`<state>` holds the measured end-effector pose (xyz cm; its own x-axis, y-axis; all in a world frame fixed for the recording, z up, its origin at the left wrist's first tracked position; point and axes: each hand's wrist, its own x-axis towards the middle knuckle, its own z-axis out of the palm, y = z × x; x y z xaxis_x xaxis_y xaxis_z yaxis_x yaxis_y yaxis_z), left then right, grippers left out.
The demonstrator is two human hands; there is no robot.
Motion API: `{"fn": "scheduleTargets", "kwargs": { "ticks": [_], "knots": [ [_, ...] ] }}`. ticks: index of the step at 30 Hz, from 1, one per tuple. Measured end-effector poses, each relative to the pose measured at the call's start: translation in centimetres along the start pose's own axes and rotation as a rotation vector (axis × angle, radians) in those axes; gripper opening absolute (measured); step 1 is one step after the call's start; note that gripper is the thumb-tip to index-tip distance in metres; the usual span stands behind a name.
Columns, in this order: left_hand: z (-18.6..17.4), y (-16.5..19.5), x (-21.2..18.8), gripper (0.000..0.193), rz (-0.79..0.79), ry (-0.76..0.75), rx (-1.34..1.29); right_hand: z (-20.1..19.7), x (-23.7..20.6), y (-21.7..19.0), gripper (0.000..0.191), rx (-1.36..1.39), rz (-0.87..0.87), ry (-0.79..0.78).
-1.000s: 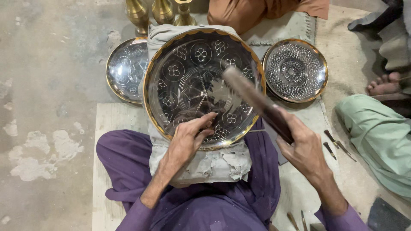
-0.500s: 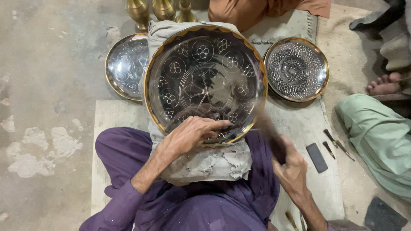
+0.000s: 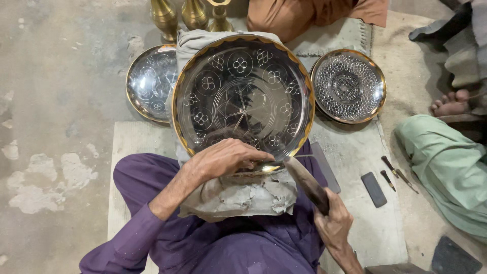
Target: The person sits cross-legged on the floor with a large decorated metal tray resting on a cloth pad on their lap. They hold a small punch against the tray's surface with one hand and strike it with a wooden mallet held in the other hand, working pattern by pattern to emboss decorative designs into the tray, repositioning the punch across different motifs.
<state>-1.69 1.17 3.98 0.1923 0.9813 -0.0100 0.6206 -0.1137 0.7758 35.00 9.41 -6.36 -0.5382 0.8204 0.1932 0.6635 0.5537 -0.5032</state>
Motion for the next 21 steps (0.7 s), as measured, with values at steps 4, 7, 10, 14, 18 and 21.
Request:
{"fn": "scheduleTargets", "kwargs": {
  "ticks": [4,7,10,14,18,21],
  "knots": [
    [-0.6,0.3,0.2,0.051,0.062,0.184,-0.059,-0.9,0.9,-0.4,0.059,0.115,0.101,0.04],
    [-0.8,0.5,0.4,0.055,-0.045,0.173,-0.129,-1.8,2.2,-1.0,0.063,0.138,0.124,0.034],
    [-0.7,0.4,0.8,0.053,-0.007,0.144,-0.108,-2.9,3.5,-1.7,0.069,0.086,0.034,0.033],
    [-0.3,-0.1,1.3,0.049,0.148,0.157,-0.072,-4.0,4.7,-2.1,0.074,-0.044,0.039,-0.068],
    [-0.3,-0.5,1.4,0.051,0.099,0.036,-0.071,-3.3,4.4,-2.1,0.07,0.061,-0.109,0.117],
    [-0.3,-0.6,1.4,0.048,0.153,0.052,-0.051,-2.2,3.8,-1.9,0.046,0.495,-0.039,0.146]
  ]
}}
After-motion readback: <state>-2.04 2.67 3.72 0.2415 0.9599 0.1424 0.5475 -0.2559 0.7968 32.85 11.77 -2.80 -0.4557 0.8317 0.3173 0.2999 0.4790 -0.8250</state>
